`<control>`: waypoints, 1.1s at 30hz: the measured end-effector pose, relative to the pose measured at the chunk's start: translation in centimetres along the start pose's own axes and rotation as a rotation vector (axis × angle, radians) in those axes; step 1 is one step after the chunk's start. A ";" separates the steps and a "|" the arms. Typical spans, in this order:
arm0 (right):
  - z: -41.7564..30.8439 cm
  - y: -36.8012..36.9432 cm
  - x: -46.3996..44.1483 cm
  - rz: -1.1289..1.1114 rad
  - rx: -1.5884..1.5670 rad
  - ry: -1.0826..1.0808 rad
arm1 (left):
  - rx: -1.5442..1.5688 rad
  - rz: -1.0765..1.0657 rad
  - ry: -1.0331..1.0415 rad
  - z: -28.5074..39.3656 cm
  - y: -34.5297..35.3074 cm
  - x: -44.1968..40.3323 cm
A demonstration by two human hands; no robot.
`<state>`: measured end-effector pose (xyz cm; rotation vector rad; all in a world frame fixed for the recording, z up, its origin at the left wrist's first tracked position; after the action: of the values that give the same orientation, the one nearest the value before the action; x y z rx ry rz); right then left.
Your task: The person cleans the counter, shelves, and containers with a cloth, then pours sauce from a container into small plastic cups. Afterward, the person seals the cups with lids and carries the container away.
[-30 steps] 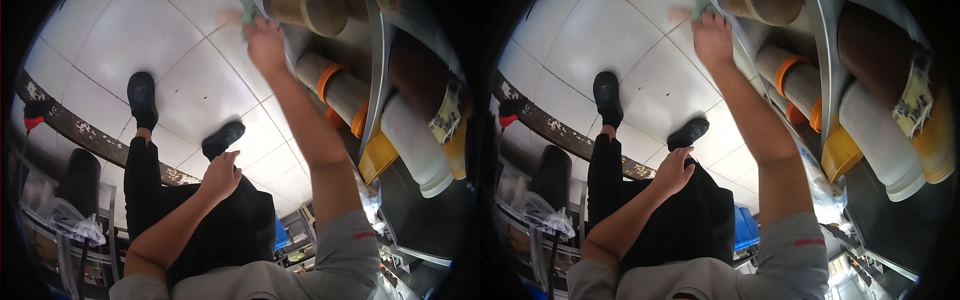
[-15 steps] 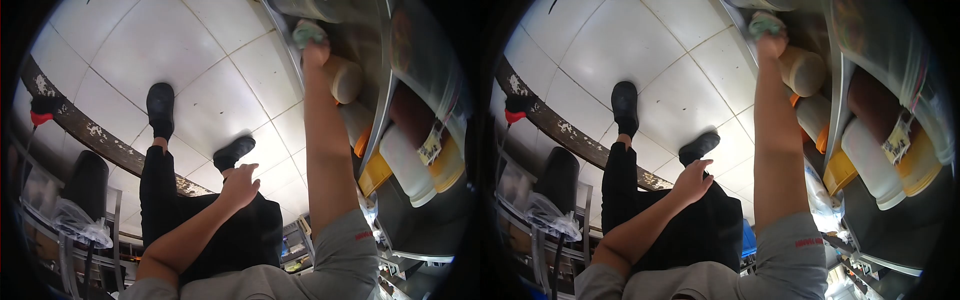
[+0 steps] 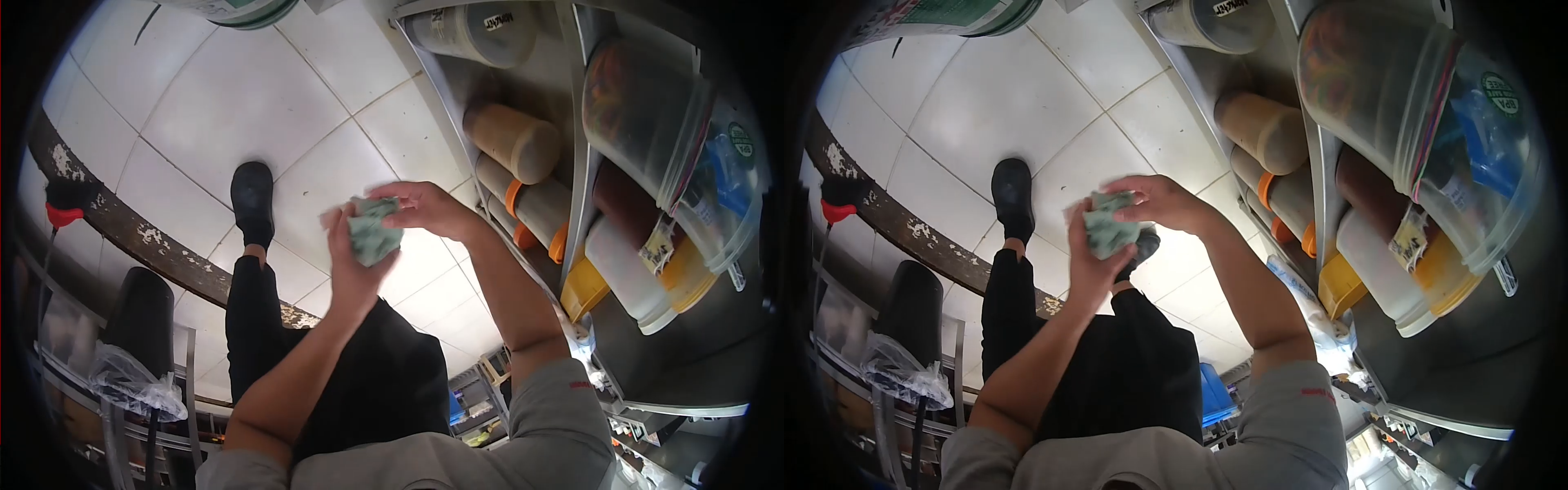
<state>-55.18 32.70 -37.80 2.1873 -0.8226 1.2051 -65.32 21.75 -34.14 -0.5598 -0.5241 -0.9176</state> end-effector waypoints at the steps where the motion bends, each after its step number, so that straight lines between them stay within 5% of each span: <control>1: -1.1 -2.6 -0.1 0.164 -0.043 -0.047 | 0.419 -0.065 -0.293 -1.2 0.6 0.0; 2: -2.3 -5.9 -0.5 0.328 -0.084 -0.098 | 0.441 -0.088 -0.362 -1.2 0.7 0.4; 4: -6.7 -11.9 -0.8 0.734 -0.652 -0.167 | 0.488 -0.125 -0.474 -0.8 1.2 0.5; 9: -11.6 -15.3 -4.6 0.992 -1.110 -0.136 | 0.221 -0.228 -0.399 -2.9 1.9 2.0; 15: -6.4 -16.2 -2.4 0.825 -1.032 -0.343 | 0.127 -0.222 -0.348 -2.4 1.3 1.1; 19: -4.5 -11.6 3.6 0.933 -0.785 -0.410 | 0.298 -0.126 -0.365 -1.7 0.9 0.9; 25: 6.0 -6.4 4.2 0.804 -0.506 -0.063 | 0.561 0.145 -0.318 0.9 -2.0 -1.2; 29: 13.5 -1.6 -2.6 0.671 -0.575 0.041 | 0.478 0.133 -0.297 0.9 -1.9 -1.1; 33: 17.9 1.4 -5.5 0.634 -0.262 0.197 | 0.326 0.127 -0.308 -0.6 -1.8 -1.3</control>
<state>-48.47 21.08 -50.92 1.6073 -1.5542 1.4641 -67.44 21.28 -35.00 -0.4325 -0.8883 -0.6097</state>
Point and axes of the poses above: each hand's wrist, its own x-axis away from the middle knuckle, its own y-axis out of the palm, z = x × y, the point moved 7 cm from there along -x, towards the middle knuckle, and after that the axes turned 14 degrees about z, right-handed, at the moved point
